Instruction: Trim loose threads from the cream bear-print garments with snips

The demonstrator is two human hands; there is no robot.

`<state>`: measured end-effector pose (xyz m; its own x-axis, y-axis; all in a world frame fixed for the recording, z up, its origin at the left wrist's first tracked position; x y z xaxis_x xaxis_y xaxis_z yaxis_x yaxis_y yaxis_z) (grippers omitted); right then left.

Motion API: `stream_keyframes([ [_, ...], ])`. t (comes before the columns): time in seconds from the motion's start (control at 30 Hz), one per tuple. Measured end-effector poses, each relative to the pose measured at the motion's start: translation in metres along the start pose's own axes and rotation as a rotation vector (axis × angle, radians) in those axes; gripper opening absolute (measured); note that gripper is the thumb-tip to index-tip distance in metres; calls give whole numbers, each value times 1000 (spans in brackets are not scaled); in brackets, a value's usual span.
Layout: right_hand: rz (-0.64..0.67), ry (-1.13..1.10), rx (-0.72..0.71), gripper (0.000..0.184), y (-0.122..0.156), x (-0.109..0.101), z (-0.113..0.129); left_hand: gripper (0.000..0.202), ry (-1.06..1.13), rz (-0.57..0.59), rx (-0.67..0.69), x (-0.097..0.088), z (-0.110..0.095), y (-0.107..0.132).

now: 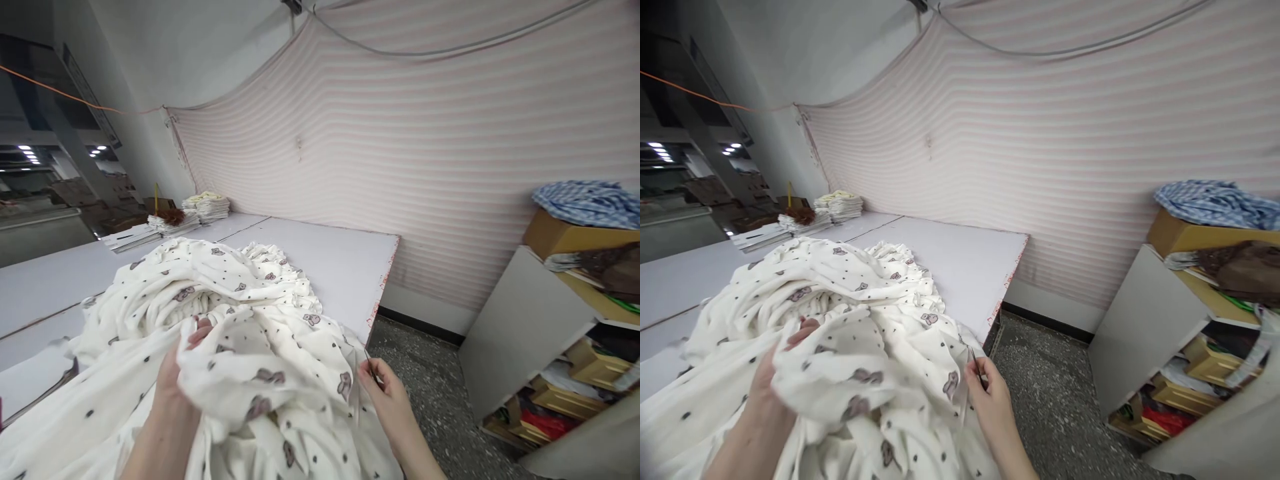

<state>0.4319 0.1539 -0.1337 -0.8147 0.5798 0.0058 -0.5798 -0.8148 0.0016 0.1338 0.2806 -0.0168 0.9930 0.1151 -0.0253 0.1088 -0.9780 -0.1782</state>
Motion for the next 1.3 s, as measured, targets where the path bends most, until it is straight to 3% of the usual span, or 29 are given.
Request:
stream_keyframes([
  [0.07,-5,-9,19,33,-9,0,-11,40,-28,81,-52,9,5,1],
  [0.17,30,-52,52,36,-15,14,-17,30,-129,217,-82,47,17,23],
  [0.3,134,-129,110,39,-1,37,-14,41,-493,514,202,112,19,56],
  [0.37,182,-149,136,38,9,42,-13,29,-593,573,308,126,21,64],
  [0.43,177,-114,81,33,12,38,-9,20,-631,533,330,123,24,65],
  [0.57,107,190,-165,33,5,31,4,12,-717,329,427,97,22,65],
  [0.67,126,331,-283,40,0,45,14,7,-788,172,561,81,18,68],
  [0.77,162,304,-348,25,-1,57,25,9,-825,56,757,71,11,74],
  [0.83,175,268,-353,18,-1,59,30,16,-736,121,858,71,8,80],
  [0.97,163,237,-325,10,2,51,37,22,-565,376,811,76,15,90],
  [1.07,184,272,-320,6,9,45,44,20,-576,388,878,78,18,99],
  [1.17,300,328,-337,6,18,46,55,21,-548,350,903,75,18,102],
  [1.3,431,417,-346,12,25,49,64,27,-501,448,936,77,13,103],
])
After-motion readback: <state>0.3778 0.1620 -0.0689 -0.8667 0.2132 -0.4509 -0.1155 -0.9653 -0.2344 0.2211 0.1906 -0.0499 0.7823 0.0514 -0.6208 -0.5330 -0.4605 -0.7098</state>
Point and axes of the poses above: each hand's wrist, its own y-axis away from the middle knuckle, its own x-axis out of the palm, z = x × y, the point moved 7 cm from there along -y, towards the middle knuckle, and after that the axes turned 7 degrees about -z, right-handed, at the moved point
